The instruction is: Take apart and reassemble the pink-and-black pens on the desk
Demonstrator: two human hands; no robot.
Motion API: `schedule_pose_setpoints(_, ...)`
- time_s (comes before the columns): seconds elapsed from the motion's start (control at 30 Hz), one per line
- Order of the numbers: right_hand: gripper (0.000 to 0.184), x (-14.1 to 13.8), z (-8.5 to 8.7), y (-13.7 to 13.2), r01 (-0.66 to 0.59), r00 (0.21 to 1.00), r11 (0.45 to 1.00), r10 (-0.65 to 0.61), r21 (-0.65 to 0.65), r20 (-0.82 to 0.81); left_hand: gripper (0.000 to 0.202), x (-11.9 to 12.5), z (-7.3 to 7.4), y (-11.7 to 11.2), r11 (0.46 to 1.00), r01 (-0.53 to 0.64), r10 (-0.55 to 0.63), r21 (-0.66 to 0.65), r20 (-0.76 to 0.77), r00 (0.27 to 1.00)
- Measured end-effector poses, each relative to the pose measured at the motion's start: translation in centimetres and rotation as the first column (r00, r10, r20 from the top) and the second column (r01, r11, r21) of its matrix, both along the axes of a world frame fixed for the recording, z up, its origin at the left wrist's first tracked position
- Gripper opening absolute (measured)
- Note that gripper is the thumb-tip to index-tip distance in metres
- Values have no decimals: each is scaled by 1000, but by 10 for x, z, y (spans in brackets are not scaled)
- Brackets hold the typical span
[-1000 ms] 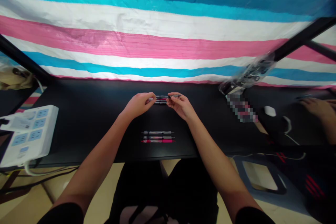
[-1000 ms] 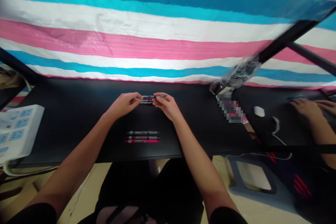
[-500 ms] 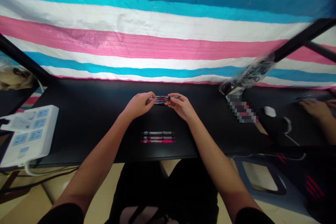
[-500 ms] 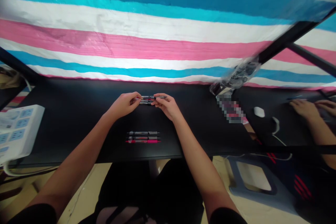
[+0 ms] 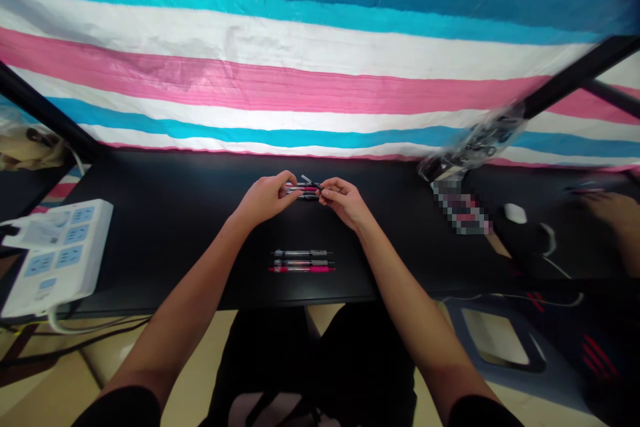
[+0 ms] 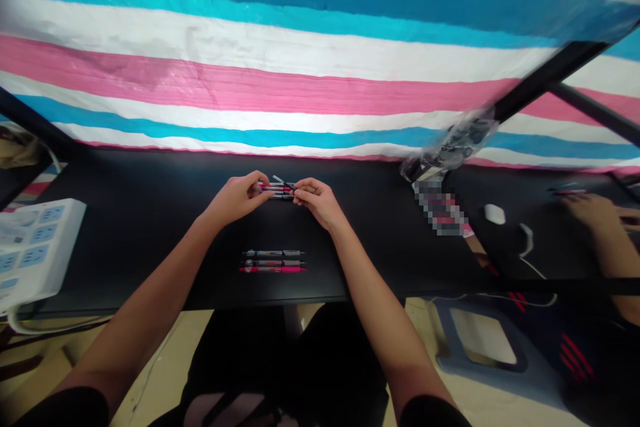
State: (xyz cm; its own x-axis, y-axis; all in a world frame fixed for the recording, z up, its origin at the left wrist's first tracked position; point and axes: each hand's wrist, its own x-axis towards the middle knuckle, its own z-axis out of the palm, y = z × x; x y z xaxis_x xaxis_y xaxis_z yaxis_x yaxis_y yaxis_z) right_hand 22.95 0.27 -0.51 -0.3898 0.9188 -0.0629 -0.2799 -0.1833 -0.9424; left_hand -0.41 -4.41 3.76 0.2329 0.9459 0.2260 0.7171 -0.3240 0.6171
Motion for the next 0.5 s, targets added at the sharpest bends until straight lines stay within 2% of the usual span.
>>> schedule_pose_setpoints(0.5,31,0,0,-1,0,995,999,-4,41,103,25,-3,-5,3,999,-10,11,35,-42,999)
